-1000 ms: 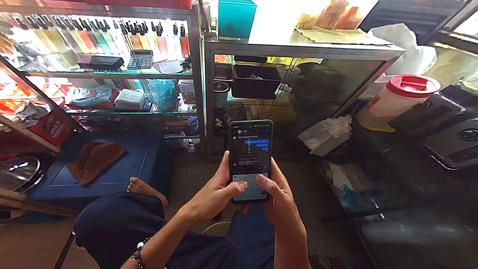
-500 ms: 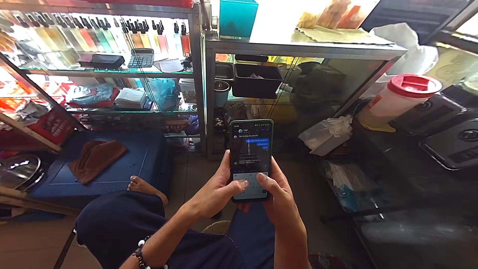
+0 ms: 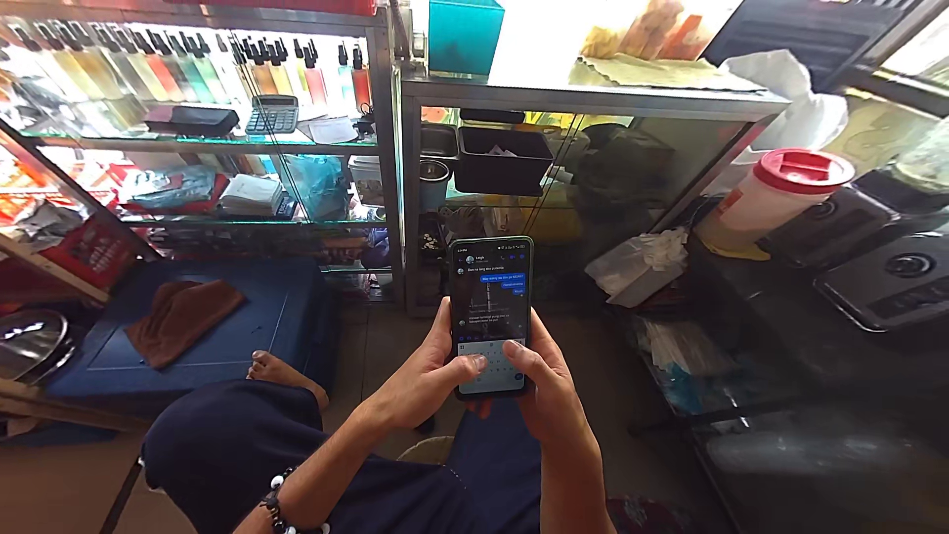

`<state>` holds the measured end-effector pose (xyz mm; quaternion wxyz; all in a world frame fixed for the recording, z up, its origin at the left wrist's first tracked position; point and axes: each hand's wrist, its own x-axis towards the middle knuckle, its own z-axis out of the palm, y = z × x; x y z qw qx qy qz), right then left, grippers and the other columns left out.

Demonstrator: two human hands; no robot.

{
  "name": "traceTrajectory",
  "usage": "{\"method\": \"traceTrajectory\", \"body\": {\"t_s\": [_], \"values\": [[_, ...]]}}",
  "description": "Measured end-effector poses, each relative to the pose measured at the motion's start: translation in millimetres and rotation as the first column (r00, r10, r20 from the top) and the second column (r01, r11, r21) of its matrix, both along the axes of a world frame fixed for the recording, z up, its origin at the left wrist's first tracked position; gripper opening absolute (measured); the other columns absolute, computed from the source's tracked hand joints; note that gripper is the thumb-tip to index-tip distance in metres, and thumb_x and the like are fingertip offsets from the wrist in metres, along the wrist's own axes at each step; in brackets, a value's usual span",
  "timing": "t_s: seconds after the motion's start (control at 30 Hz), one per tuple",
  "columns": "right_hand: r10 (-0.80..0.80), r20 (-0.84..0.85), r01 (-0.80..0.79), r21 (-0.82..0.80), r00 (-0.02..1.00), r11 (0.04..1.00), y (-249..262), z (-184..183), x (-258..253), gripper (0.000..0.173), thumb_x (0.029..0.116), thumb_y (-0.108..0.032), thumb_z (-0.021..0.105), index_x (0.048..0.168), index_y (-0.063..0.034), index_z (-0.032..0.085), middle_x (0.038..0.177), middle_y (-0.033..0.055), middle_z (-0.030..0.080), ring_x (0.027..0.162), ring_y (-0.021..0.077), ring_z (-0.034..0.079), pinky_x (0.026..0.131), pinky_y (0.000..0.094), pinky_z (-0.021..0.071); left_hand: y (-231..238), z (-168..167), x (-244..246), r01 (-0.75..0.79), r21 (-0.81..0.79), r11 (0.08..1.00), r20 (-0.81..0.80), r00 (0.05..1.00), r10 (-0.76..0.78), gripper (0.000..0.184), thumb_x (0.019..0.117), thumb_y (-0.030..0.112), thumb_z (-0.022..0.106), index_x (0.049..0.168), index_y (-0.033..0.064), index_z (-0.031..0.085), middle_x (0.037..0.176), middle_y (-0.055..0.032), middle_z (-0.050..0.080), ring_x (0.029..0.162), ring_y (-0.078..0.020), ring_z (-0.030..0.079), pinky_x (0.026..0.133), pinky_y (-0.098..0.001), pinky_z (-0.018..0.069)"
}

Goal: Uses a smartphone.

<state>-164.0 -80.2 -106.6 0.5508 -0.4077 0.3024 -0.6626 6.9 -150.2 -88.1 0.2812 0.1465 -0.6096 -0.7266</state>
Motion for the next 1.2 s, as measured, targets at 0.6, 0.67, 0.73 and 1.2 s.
{"method": "traceTrajectory", "body": {"t_s": [0.6, 0.67, 0.73, 1.2], "values": [[0.119, -0.041, -0.121, -0.066, 0.992, 0.990, -11.6, -12.6, -8.4, 0.065, 0.0992, -0.028, 0.062, 0.148, -0.0065, 0.025, 0.117, 0.0134, 0.068, 0.087, 0.0273, 0.074, 0.063, 0.0404, 0.0651, -11.4, -4.1, 1.8, 0.034, 0.067, 0.997, -0.034, 0.999, -0.032, 0.067, 0.0995, 0.015, 0.048, 0.156, 0.0188, 0.012, 0.125, -0.0069, 0.063, 0.099, -0.0184, 0.071, 0.080, -0.0334, 0.0625], [0.069, -0.138, -0.083, -0.097, 0.988, 0.992, -14.2, -12.8, -11.7, 0.068, 0.1011, -0.032, 0.058, 0.151, -0.0011, 0.023, 0.123, 0.0115, 0.065, 0.100, 0.0220, 0.072, 0.079, 0.0381, 0.0643, -15.0, -2.6, 2.2, 0.000, 0.087, 0.996, -0.013, 1.000, 0.001, 0.061, 0.0975, 0.018, 0.048, 0.152, 0.0194, 0.021, 0.125, -0.0073, 0.064, 0.101, -0.0189, 0.070, 0.080, -0.0333, 0.0617], [-0.091, -0.281, 0.049, -0.151, 0.955, 0.987, -16.9, -11.8, -14.7, 0.065, 0.1034, -0.035, 0.054, 0.150, 0.0045, 0.031, 0.131, 0.0094, 0.063, 0.115, 0.0131, 0.065, 0.098, 0.0313, 0.0558, -16.4, -1.2, 2.5, -0.020, 0.085, 0.996, 0.009, 1.000, 0.020, 0.059, 0.0969, 0.020, 0.048, 0.151, 0.0175, 0.024, 0.126, -0.0075, 0.064, 0.103, -0.0193, 0.070, 0.078, -0.0328, 0.0616], [-0.619, -0.567, 0.581, -0.278, 0.543, 0.765, -28.3, -17.9, 3.7, 0.065, 0.0862, -0.032, 0.076, 0.136, 0.0020, 0.051, 0.102, 0.0041, 0.072, 0.093, 0.0101, 0.071, 0.081, 0.0289, 0.0604, -3.6, -8.5, -12.5, -0.075, 0.003, 0.997, 0.097, 0.992, 0.074, 0.064, 0.0954, 0.013, 0.051, 0.152, 0.0135, 0.020, 0.128, -0.0040, 0.060, 0.103, -0.0169, 0.069, 0.073, -0.0325, 0.0619]]}}
